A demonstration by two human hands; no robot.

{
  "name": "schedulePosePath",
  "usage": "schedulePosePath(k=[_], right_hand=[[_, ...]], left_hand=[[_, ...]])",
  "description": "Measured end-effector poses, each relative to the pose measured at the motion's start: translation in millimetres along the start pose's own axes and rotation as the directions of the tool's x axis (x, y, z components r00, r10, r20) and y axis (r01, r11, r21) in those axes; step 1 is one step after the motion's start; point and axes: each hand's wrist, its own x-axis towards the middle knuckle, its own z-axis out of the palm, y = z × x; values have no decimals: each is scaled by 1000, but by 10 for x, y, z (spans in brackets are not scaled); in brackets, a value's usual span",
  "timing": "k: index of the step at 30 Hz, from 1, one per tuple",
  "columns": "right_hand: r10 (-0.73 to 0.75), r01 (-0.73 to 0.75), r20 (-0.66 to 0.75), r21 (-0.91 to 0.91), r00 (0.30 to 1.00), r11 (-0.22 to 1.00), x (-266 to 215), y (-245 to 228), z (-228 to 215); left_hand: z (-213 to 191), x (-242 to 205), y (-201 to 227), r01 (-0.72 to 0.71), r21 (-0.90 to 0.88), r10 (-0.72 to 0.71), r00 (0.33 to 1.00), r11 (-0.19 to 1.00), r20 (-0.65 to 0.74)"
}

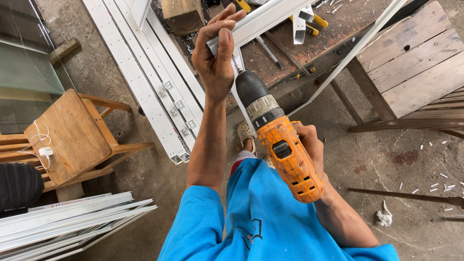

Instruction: The person assembles a white aluminum window frame by drilling pilot holes and inserting rivets. They use a cordless drill and a rivet gun to secure the frame corners, repeatedly flipping the frame to access different sides.

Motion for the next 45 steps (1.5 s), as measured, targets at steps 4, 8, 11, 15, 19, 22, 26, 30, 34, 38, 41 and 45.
schedulePosePath(k=[4,8,11,15,19,22,26,30,34,38,41,45], right_hand=[[35,-34,-8,92,999,995,3,24,15],[36,-36,-7,46,999,998,-1,39,9],[4,-4,-1,21,1000,1000,10,45,3],[2,-2,-2,35,1000,999,20,63,13],[64,-64,-20,9,998,998,5,67,7],[-3,3,2,2,1000,1000,28,86,4],[-19,19,5,-12,1000,1000,41,98,-5],[-8,7,-11,-88,1000,996,34,114,-7],[83,-85,-45,-27,995,996,35,108,7],[-43,43,1,-44,999,998,22,52,-32],[-28,27,-79,-21,996,999,-157,25,-14],[52,-95,-233,-178,971,979,-554,-13,-89]], left_hand=[[-18,-8,-18,1,1,-1,1000,1000,2],[-18,-17,-21,9,7,-9,1000,1000,0],[-10,-10,-28,12,-13,-12,1000,1000,-5],[-21,-12,-30,9,-29,-8,1000,1000,7],[-29,-13,-32,13,-22,-13,1000,1000,11],[-29,-9,-35,23,-41,-22,1000,999,8],[-22,1,-31,3,-18,-2,1000,1000,15],[-3,21,10,44,-81,-44,999,996,5],[6,33,11,-20,32,19,1000,999,25],[22,77,-13,-75,127,73,997,989,25],[32,49,13,-65,192,63,998,979,19],[57,81,5,-79,175,74,997,981,34]])
